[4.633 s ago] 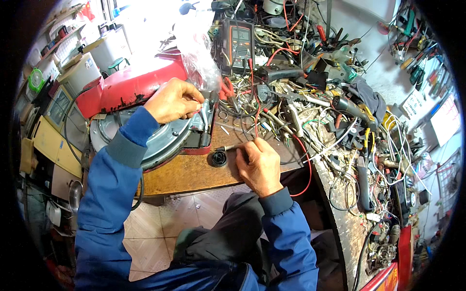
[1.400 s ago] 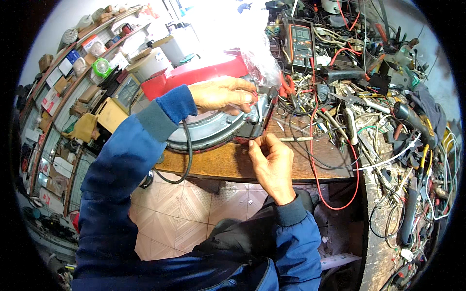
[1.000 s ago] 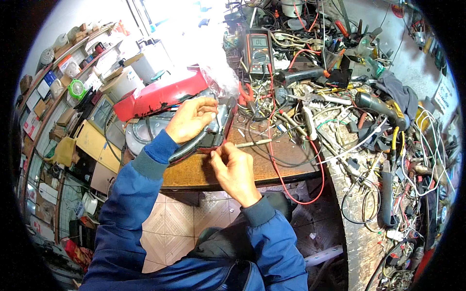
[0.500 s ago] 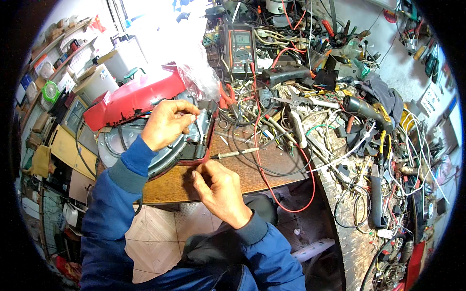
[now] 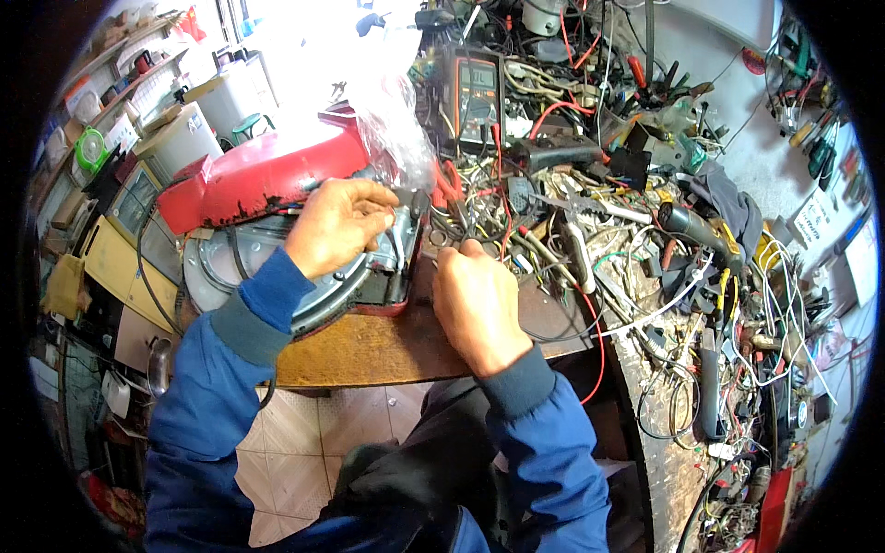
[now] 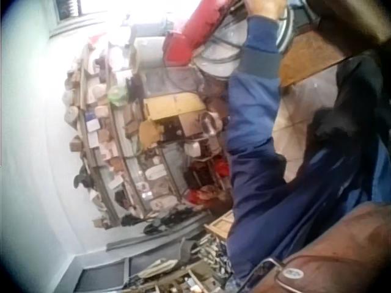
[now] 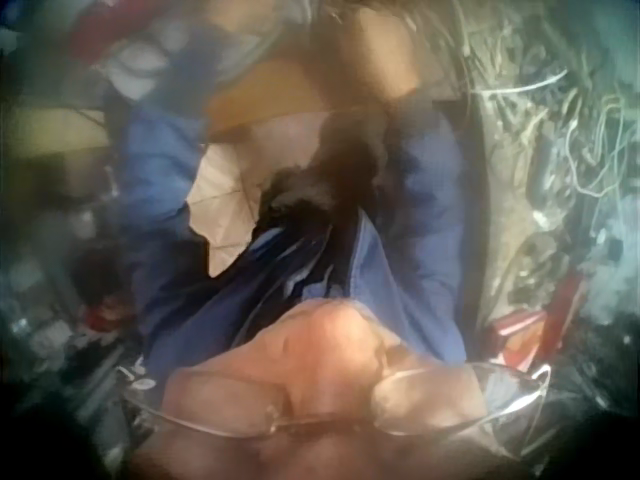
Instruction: The person works on a red circular electronic device, using pliers to strip and twist wires. They connect the wires to a multimeter to test the electrical circuit and then continue manipulating the connections on the device.
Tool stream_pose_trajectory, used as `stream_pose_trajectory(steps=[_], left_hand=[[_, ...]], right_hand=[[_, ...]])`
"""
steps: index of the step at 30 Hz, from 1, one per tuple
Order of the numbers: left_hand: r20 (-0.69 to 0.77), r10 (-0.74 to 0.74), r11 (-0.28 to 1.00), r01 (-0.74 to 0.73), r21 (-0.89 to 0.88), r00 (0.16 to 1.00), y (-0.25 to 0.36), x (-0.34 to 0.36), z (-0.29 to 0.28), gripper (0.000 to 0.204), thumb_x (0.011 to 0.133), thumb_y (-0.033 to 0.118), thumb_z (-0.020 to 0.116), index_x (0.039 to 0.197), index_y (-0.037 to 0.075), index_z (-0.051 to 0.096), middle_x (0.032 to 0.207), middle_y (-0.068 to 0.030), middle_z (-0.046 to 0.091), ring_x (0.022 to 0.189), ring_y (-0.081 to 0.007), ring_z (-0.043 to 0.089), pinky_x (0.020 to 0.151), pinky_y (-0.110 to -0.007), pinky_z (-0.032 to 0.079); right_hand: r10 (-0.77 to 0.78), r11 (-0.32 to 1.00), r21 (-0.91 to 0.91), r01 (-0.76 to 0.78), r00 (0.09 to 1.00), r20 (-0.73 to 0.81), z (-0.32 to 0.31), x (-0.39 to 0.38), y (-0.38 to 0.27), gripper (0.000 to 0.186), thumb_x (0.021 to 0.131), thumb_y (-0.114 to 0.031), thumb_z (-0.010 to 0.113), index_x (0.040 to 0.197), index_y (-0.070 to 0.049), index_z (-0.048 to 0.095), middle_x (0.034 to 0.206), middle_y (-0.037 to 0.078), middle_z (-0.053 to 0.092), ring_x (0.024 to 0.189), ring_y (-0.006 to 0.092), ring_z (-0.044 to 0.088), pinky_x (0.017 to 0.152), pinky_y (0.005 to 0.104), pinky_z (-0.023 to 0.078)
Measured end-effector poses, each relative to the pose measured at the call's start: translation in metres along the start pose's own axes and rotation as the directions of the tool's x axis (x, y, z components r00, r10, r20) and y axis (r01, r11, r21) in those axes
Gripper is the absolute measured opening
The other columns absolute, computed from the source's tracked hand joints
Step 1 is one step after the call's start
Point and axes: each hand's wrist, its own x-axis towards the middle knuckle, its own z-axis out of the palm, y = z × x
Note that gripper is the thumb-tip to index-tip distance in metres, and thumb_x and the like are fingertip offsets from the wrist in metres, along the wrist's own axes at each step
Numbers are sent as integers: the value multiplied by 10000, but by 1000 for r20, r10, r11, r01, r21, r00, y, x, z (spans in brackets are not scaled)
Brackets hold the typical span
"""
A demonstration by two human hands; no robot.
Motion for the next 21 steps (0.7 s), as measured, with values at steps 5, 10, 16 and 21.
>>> stream_pose_trajectory(steps=[5,10,16,21], left_hand=[[3,-44,999,44,-17,999,4,0,1,150,932,-5,714,1072,-56,727,859,-73,733,664,-108,660,594,-269,556],[-46,16,996,-12,90,999,2,-1,0,134,918,17,725,1039,-14,774,856,-63,755,700,-104,674,616,-276,559],[-60,153,962,-135,237,986,2,-1,7,167,900,74,731,1030,-22,771,898,-124,786,773,-150,725,723,-331,585],[-61,153,938,-126,322,986,15,-6,7,187,905,78,713,1050,-24,772,937,-150,790,838,-175,751,772,-335,590]], right_hand=[[12,976,-211,47,963,268,9,31,0,89,807,-82,681,816,-10,732,816,231,727,799,412,745,709,507,603],[42,984,-178,19,942,333,15,44,6,130,781,-107,693,820,11,731,818,264,721,801,446,731,746,529,600],[232,786,560,-262,965,126,32,46,40,170,830,-116,717,884,45,719,771,176,736,663,233,702,637,379,570],[274,-38,964,-263,925,263,21,57,23,204,950,-21,676,1147,30,683,940,65,718,725,129,655,636,272,539]])
